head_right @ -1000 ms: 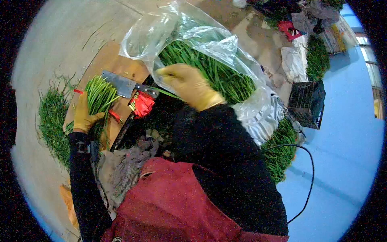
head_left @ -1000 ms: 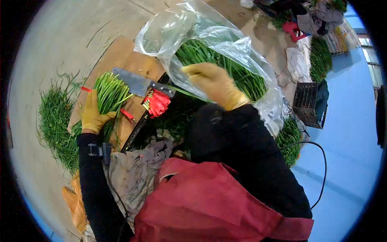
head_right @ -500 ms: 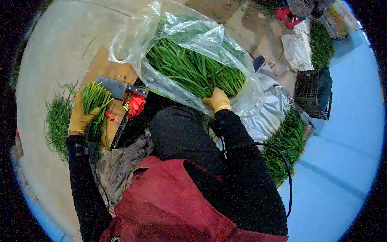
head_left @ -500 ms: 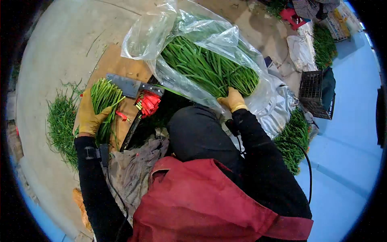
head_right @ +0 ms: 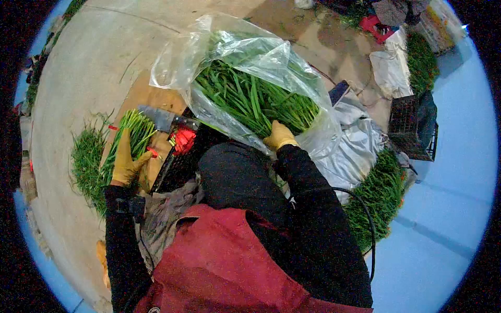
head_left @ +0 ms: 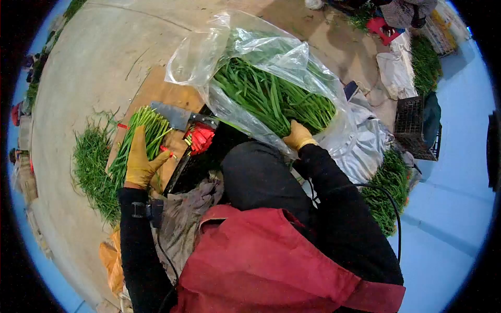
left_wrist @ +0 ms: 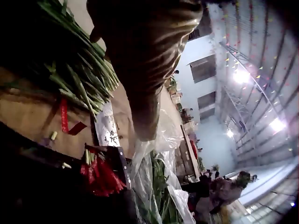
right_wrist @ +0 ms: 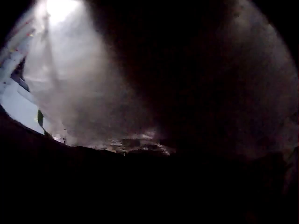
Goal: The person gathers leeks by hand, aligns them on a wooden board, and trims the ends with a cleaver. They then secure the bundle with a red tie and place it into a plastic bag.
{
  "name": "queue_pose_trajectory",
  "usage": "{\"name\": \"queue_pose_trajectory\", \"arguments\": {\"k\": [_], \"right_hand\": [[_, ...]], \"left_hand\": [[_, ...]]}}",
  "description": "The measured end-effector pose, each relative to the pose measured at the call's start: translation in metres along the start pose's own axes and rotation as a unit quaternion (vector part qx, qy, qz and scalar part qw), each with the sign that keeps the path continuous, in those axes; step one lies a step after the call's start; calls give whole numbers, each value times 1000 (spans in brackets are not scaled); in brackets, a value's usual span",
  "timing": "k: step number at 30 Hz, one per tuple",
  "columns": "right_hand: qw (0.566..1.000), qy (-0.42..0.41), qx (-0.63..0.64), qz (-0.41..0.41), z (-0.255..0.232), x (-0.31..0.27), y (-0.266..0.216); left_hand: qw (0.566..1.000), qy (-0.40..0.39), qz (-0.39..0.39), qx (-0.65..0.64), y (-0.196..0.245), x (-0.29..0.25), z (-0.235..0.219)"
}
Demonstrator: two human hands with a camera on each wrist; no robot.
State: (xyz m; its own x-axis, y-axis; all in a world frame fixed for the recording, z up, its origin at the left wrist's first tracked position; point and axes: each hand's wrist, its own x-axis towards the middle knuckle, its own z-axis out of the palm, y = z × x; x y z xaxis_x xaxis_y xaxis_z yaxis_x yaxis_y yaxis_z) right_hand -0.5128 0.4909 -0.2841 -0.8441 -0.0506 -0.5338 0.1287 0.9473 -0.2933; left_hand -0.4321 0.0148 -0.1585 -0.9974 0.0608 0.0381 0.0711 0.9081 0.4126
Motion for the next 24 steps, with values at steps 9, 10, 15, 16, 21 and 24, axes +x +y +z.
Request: {"name": "queue_pose_trajectory", "arguments": {"k": [9, 10, 15, 16, 21, 24], "right_hand": [[995, -45, -90, -25, -13, 1, -18], [997, -12, -67, -24, -12, -2, -13], [997, 46, 52, -18, -43, 8, 3], [988, 64, 135, -34, -53, 11, 6], [989, 34, 137, -54, -75, 17, 12], [973, -9, 228, -43, -37, 7, 11]], "left_hand": [[999, -17, -29, -42, 23, -16, -8], [998, -14, -27, -50, 23, -18, -7], [998, -21, -40, -42, 26, -25, -10], [997, -25, -50, -55, 29, -26, -13], [993, -53, -64, -81, 39, -27, -18], [993, -70, -69, -67, 44, -28, -17]]}}
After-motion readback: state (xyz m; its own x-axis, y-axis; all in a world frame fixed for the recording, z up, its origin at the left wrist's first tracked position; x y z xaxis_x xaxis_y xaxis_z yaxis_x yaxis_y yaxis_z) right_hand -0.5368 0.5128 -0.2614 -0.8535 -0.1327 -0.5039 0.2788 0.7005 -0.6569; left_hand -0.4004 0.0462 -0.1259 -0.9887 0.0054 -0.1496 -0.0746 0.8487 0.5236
